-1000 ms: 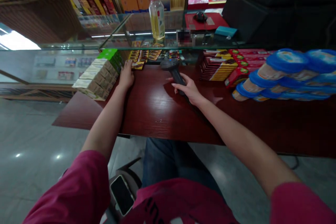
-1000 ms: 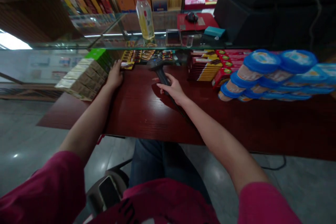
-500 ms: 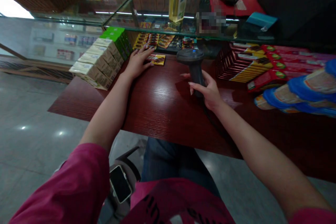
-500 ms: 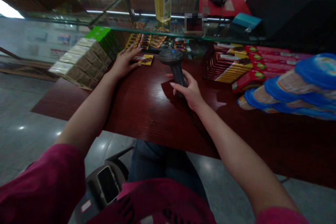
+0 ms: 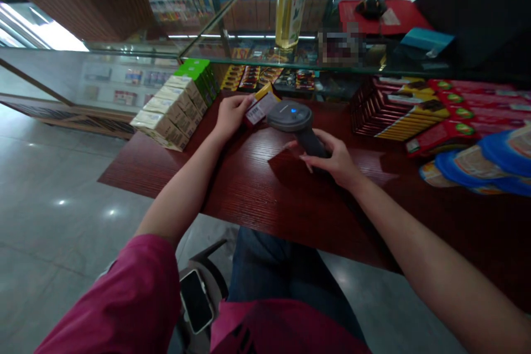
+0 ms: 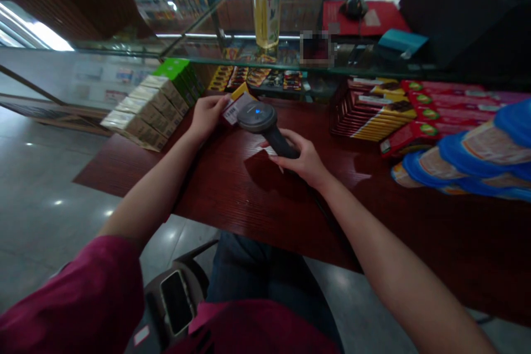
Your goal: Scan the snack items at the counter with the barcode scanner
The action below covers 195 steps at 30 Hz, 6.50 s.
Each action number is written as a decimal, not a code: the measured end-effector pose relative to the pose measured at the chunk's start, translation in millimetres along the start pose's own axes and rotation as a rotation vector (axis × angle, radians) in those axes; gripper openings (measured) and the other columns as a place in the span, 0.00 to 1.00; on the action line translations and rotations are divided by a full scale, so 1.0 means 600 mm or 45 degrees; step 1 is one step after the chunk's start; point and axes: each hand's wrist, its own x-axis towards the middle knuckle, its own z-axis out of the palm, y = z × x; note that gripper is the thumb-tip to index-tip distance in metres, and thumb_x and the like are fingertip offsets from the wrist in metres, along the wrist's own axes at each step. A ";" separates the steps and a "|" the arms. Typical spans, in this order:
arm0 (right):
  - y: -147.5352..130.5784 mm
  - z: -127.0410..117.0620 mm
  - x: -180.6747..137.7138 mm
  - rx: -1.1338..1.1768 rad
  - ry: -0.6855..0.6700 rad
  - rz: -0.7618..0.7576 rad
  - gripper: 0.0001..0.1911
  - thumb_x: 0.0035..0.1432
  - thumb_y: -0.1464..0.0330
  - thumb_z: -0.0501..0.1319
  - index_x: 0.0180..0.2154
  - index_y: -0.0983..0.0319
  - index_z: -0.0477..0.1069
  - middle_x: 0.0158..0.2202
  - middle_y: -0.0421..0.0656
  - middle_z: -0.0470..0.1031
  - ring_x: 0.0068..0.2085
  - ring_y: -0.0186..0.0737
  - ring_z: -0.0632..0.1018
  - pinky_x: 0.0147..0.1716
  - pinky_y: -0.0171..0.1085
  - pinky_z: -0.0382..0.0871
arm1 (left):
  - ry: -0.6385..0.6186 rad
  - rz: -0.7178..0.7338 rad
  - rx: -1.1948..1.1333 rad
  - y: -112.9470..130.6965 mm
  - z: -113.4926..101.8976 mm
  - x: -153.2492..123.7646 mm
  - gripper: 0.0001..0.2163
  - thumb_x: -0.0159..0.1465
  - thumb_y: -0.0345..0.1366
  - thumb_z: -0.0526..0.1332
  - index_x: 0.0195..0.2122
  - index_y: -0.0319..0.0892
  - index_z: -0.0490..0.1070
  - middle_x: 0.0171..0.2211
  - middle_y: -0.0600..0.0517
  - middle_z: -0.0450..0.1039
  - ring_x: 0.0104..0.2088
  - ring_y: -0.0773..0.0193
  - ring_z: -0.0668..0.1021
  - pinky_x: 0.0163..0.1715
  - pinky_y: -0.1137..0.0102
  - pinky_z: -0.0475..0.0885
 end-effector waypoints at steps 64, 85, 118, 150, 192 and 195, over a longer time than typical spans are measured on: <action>-0.050 -0.097 -0.223 0.147 0.455 0.072 0.21 0.54 0.56 0.77 0.47 0.58 0.80 0.49 0.48 0.87 0.24 0.34 0.74 0.24 0.39 0.70 | -0.108 0.704 0.718 0.228 0.063 -0.102 0.30 0.74 0.30 0.53 0.78 0.46 0.58 0.78 0.47 0.61 0.80 0.58 0.59 0.81 0.53 0.49; -0.014 0.225 -0.056 0.394 -0.227 0.159 0.23 0.53 0.57 0.73 0.49 0.57 0.77 0.57 0.47 0.85 0.26 0.32 0.75 0.27 0.37 0.70 | 0.542 -0.306 0.155 -0.106 -0.255 -0.225 0.52 0.57 0.30 0.78 0.77 0.37 0.49 0.71 0.31 0.67 0.71 0.47 0.74 0.70 0.55 0.69; -0.014 -0.054 -0.141 0.300 0.453 0.069 0.19 0.53 0.57 0.73 0.44 0.54 0.73 0.53 0.44 0.84 0.26 0.32 0.69 0.25 0.38 0.67 | -0.236 0.169 -0.347 0.077 0.162 -0.081 0.38 0.64 0.37 0.74 0.70 0.42 0.55 0.64 0.35 0.74 0.63 0.48 0.80 0.64 0.52 0.76; -0.024 -0.018 -0.184 -0.012 0.320 0.105 0.26 0.56 0.60 0.78 0.53 0.58 0.76 0.40 0.43 0.84 0.20 0.30 0.70 0.18 0.34 0.65 | -0.119 -0.424 -0.771 0.140 0.170 -0.061 0.14 0.67 0.39 0.73 0.47 0.37 0.75 0.45 0.44 0.85 0.46 0.56 0.86 0.51 0.64 0.80; -0.021 -0.113 -0.255 -0.009 0.909 -0.216 0.31 0.51 0.51 0.78 0.51 0.56 0.72 0.44 0.43 0.84 0.24 0.32 0.73 0.23 0.37 0.73 | -0.312 0.004 -0.341 0.292 0.337 -0.147 0.13 0.63 0.31 0.73 0.46 0.41 0.73 0.49 0.45 0.84 0.49 0.58 0.84 0.54 0.62 0.78; -0.022 -0.111 -0.255 0.039 0.863 -0.215 0.30 0.51 0.53 0.79 0.50 0.57 0.72 0.43 0.42 0.85 0.23 0.31 0.73 0.22 0.36 0.73 | -0.265 0.037 -0.232 0.316 0.357 -0.149 0.09 0.64 0.30 0.70 0.45 0.41 0.77 0.49 0.45 0.84 0.48 0.57 0.84 0.54 0.63 0.77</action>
